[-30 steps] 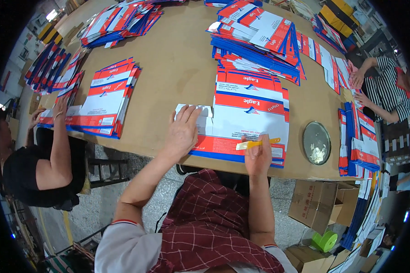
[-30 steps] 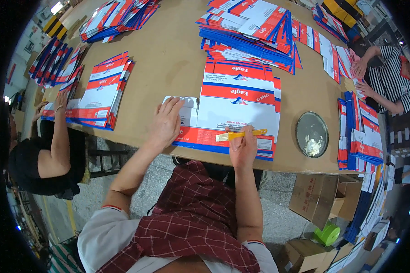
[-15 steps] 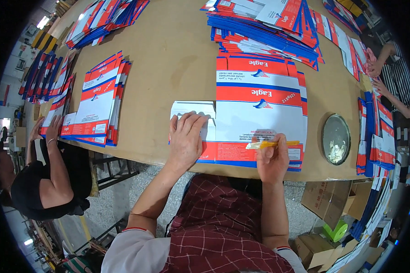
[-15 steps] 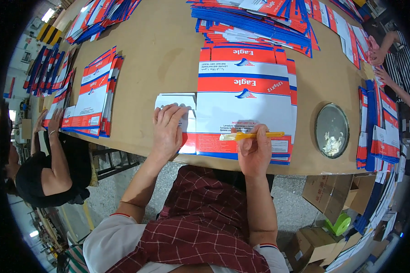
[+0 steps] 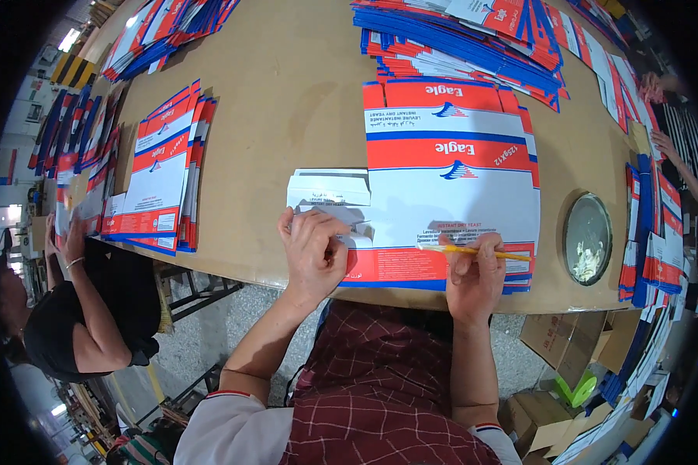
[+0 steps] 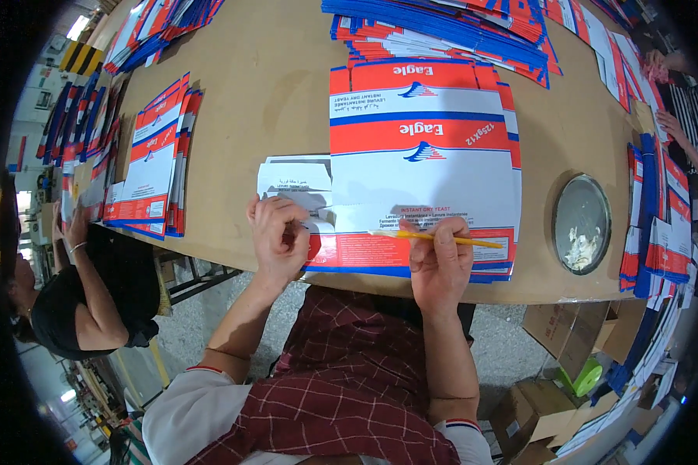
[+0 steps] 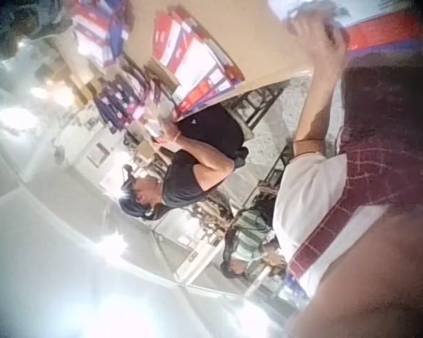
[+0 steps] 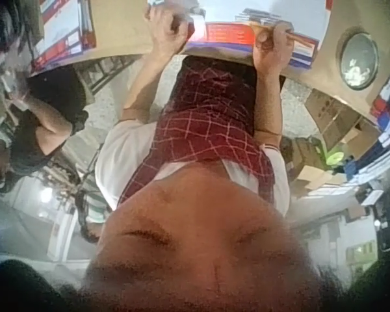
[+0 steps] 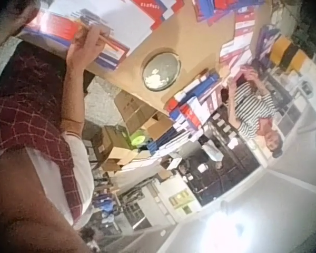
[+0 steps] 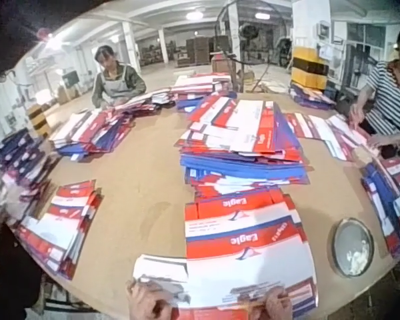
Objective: Applying glue to the edges and flaps of paper envelopes or boxes using a brush at a factory table.
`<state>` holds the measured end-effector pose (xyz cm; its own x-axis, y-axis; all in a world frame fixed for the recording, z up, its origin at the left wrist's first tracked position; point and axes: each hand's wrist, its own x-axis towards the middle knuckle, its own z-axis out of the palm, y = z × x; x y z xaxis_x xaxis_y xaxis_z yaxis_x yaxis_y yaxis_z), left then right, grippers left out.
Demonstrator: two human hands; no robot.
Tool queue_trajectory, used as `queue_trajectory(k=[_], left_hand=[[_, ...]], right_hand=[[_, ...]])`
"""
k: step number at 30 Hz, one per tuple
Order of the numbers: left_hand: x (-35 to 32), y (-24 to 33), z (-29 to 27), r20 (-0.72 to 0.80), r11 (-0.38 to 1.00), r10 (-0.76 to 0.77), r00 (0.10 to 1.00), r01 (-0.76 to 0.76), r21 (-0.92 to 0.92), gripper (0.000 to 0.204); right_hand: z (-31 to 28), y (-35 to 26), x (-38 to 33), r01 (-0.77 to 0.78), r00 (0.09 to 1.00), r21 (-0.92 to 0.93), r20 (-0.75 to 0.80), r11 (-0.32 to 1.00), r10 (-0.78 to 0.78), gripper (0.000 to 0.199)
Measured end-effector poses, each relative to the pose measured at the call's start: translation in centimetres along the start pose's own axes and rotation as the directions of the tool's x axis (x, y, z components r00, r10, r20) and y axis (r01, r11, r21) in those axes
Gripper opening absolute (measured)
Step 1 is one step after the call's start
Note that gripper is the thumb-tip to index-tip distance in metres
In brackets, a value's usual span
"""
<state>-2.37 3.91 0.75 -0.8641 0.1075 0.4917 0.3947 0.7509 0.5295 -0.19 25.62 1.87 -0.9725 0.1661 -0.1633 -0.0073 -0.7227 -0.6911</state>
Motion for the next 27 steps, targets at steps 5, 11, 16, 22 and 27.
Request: queue_trajectory(k=[5, 11, 16, 22, 27], left_hand=[[-0.8, -0.7, -0.3, -0.078, 0.995, 0.046, 0.996, -0.053, -0.090, 0.024], [-0.8, -0.8, -0.2, -0.101, 0.990, 0.113, 0.988, -0.121, -0.074, 0.022], [-0.9, -0.8, -0.4, -0.101, 0.989, 0.130, 0.986, -0.136, -0.065, 0.022], [-1.0, -0.8, -0.3, -0.117, 0.987, 0.142, 0.983, -0.150, -0.060, 0.022], [-0.9, -0.7, -0.4, -0.129, 0.987, 0.138, 0.982, -0.147, -0.065, 0.022]], right_hand=[[1.7, 1.1, -0.1, 0.130, 0.988, -0.266, 0.120, 0.955, -0.101, 0.008], [3.9, 2.0, -1.1, 0.042, 0.982, -0.471, 0.181, 0.881, 0.050, 0.005], [4.1, 2.2, -1.3, 0.103, 0.976, -0.551, 0.217, 0.828, 0.023, 0.007], [3.0, 1.9, -1.4, 0.135, 0.971, -0.628, 0.236, 0.766, 0.022, 0.007], [3.3, 2.6, -1.3, 0.207, 0.960, -0.644, 0.279, 0.736, -0.026, 0.009]])
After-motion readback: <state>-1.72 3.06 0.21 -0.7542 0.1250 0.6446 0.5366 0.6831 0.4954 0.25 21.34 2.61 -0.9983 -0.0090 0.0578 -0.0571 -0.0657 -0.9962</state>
